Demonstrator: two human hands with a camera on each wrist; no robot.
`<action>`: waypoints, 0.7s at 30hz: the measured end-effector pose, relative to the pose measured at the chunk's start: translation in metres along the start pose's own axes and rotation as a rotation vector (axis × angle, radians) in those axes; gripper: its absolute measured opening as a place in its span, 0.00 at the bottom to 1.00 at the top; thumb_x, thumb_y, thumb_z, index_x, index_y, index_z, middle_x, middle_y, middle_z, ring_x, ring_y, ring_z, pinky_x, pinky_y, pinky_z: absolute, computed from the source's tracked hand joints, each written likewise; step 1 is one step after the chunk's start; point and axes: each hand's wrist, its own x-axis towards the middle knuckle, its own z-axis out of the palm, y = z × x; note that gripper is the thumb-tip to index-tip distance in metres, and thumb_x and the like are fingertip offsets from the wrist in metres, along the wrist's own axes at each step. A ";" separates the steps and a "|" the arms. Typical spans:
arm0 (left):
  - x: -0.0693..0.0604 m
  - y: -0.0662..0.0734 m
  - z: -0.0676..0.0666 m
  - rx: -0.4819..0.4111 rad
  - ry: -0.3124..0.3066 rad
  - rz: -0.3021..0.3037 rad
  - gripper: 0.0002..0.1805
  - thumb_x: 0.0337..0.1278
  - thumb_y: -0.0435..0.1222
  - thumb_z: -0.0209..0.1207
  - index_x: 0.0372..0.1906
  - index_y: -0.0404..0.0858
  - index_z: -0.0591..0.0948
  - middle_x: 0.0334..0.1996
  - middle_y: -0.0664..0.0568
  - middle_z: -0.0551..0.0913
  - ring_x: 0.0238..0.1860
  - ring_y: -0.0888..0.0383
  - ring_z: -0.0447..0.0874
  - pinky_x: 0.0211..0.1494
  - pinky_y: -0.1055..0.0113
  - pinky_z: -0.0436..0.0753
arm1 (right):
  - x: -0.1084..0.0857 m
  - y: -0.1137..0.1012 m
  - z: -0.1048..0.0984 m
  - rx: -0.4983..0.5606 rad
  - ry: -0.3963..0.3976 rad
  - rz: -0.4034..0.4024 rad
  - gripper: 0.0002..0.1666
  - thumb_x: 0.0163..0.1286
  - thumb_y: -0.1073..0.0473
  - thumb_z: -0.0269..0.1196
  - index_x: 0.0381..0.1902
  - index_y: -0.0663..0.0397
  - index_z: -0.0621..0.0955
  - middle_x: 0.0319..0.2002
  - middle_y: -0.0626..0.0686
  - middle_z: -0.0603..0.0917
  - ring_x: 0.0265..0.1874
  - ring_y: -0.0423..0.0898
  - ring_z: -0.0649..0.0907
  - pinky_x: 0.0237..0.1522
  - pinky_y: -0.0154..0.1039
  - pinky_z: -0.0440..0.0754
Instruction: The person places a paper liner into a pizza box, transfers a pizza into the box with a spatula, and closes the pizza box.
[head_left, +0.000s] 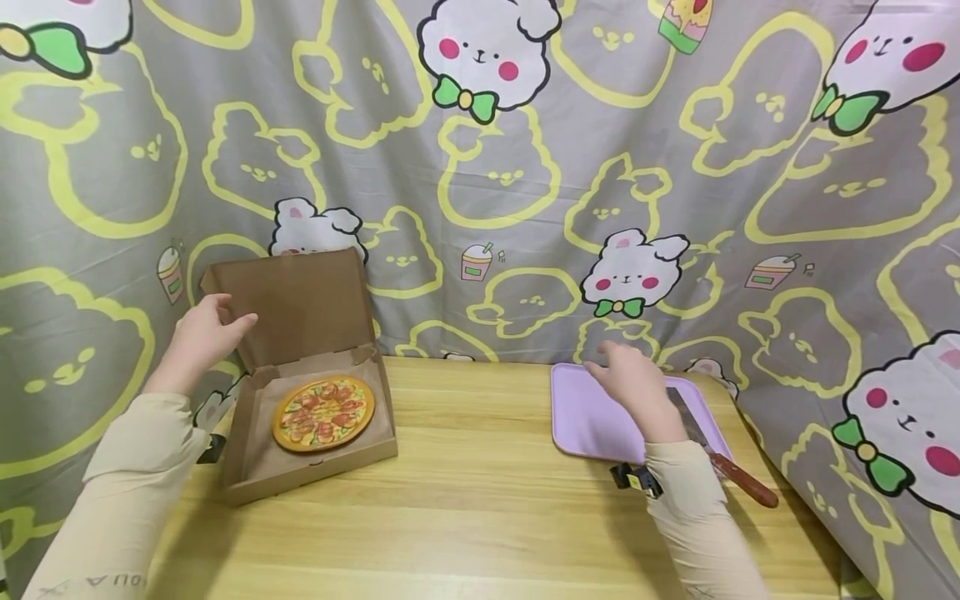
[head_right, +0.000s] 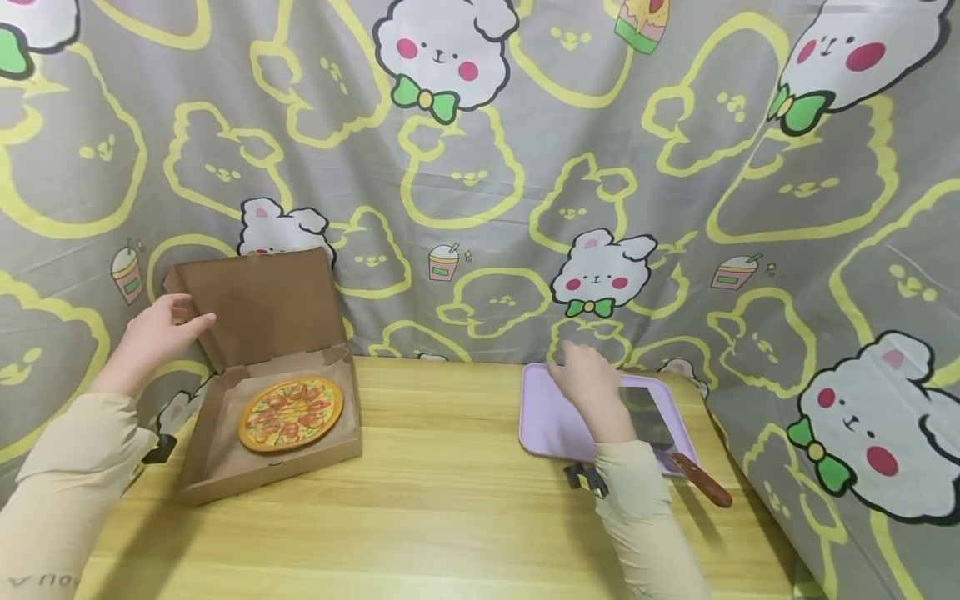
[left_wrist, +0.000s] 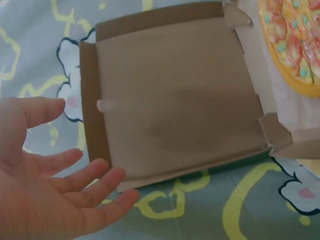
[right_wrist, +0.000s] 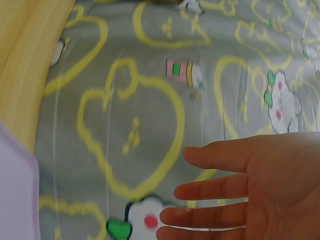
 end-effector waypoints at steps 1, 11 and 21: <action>0.002 -0.002 -0.001 0.003 -0.004 -0.010 0.41 0.71 0.51 0.44 0.70 0.19 0.52 0.58 0.20 0.66 0.57 0.24 0.65 0.51 0.36 0.72 | 0.003 -0.007 0.000 0.010 -0.002 -0.011 0.27 0.70 0.47 0.58 0.59 0.60 0.76 0.54 0.66 0.82 0.50 0.66 0.82 0.47 0.62 0.79; 0.021 -0.020 -0.008 0.015 -0.091 -0.091 0.46 0.71 0.54 0.40 0.70 0.15 0.47 0.65 0.15 0.56 0.64 0.20 0.56 0.63 0.32 0.64 | 0.037 -0.084 0.006 0.070 -0.059 -0.150 0.26 0.71 0.46 0.59 0.60 0.53 0.76 0.44 0.55 0.87 0.41 0.51 0.86 0.40 0.50 0.84; 0.035 -0.038 -0.011 -0.324 -0.201 -0.227 0.49 0.71 0.54 0.37 0.71 0.19 0.32 0.72 0.22 0.32 0.71 0.24 0.45 0.70 0.38 0.63 | 0.069 -0.139 0.017 0.134 -0.058 -0.255 0.24 0.71 0.47 0.59 0.60 0.50 0.77 0.41 0.53 0.87 0.37 0.48 0.86 0.38 0.45 0.83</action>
